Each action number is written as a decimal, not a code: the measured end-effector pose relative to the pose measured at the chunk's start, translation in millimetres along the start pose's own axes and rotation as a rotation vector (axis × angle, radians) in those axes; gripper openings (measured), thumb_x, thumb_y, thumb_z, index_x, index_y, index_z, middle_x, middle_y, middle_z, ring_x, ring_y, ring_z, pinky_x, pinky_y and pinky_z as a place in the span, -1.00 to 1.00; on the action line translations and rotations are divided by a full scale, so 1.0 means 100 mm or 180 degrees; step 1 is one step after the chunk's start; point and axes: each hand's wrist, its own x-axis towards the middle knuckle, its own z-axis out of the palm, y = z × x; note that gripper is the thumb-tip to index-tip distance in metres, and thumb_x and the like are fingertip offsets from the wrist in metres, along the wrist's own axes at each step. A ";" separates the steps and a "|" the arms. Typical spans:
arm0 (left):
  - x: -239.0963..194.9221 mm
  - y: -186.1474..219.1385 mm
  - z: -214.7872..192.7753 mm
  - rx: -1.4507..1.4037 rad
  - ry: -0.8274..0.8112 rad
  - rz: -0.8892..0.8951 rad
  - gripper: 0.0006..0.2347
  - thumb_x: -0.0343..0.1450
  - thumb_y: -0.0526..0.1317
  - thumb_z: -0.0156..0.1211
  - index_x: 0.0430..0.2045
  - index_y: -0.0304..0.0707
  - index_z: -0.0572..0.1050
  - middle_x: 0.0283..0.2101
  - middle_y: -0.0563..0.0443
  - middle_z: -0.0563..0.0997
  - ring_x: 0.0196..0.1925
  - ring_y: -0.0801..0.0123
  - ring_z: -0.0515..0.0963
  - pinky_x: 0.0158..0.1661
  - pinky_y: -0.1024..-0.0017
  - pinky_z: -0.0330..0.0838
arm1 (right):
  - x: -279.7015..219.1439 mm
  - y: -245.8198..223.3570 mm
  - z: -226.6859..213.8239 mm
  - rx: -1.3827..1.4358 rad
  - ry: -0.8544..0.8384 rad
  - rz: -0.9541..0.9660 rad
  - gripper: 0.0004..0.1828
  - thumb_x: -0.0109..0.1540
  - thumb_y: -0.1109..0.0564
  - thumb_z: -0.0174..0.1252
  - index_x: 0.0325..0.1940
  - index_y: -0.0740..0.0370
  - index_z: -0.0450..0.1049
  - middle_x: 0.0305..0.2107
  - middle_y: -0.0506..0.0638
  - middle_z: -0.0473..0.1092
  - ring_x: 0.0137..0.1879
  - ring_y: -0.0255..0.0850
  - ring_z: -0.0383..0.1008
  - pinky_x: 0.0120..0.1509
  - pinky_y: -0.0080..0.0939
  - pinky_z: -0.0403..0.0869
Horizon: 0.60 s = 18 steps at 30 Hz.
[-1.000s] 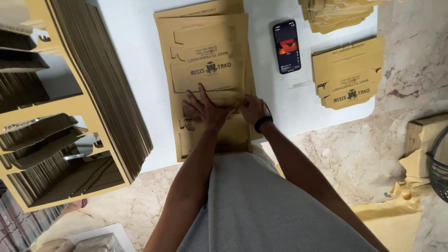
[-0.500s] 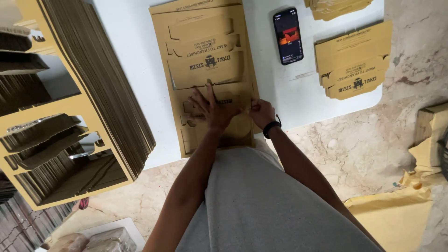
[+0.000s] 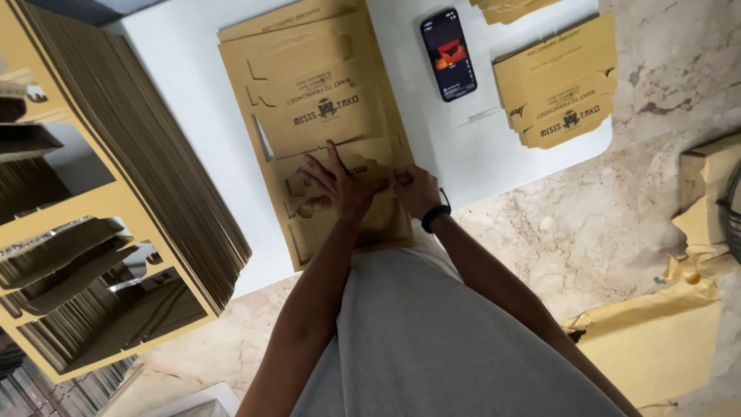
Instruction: Fold cardboard inserts and assemble packaging components
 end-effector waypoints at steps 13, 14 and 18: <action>-0.13 0.15 -0.18 -0.0044 -0.0022 -0.0126 0.04 0.27 0.34 0.32 0.50 0.41 -0.39 0.55 -0.12 -0.59 0.56 -0.16 -0.58 0.17 -0.71 -0.48 | 0.12 -0.12 -0.04 -0.2502 -0.0914 -0.0741 -0.49 0.24 -0.22 0.02 -0.17 0.25 0.62 -0.30 0.30 0.58 -0.04 0.29 0.61 -0.01 0.24 0.57; -0.13 0.17 -0.17 -0.0054 -0.0031 -0.0125 0.04 0.27 0.34 0.32 0.50 0.41 -0.39 0.55 -0.12 -0.59 0.56 -0.16 -0.58 0.17 -0.71 -0.48 | 0.17 -0.04 0.03 -0.2513 -0.0912 -0.0734 -0.49 0.24 -0.22 0.02 -0.17 0.25 0.62 -0.30 0.30 0.58 -0.04 0.29 0.61 -0.01 0.24 0.57; -0.10 0.17 -0.10 0.0202 0.0072 -0.0266 -0.04 0.33 0.37 0.21 0.50 0.42 -0.38 0.55 -0.09 -0.58 0.55 -0.10 -0.63 0.20 -0.67 -0.48 | 0.19 0.04 0.20 -0.2756 -0.0673 -0.0657 -0.57 0.21 -0.17 0.06 -0.26 0.21 0.63 -0.43 0.23 0.55 -0.18 0.19 0.64 -0.17 0.09 0.61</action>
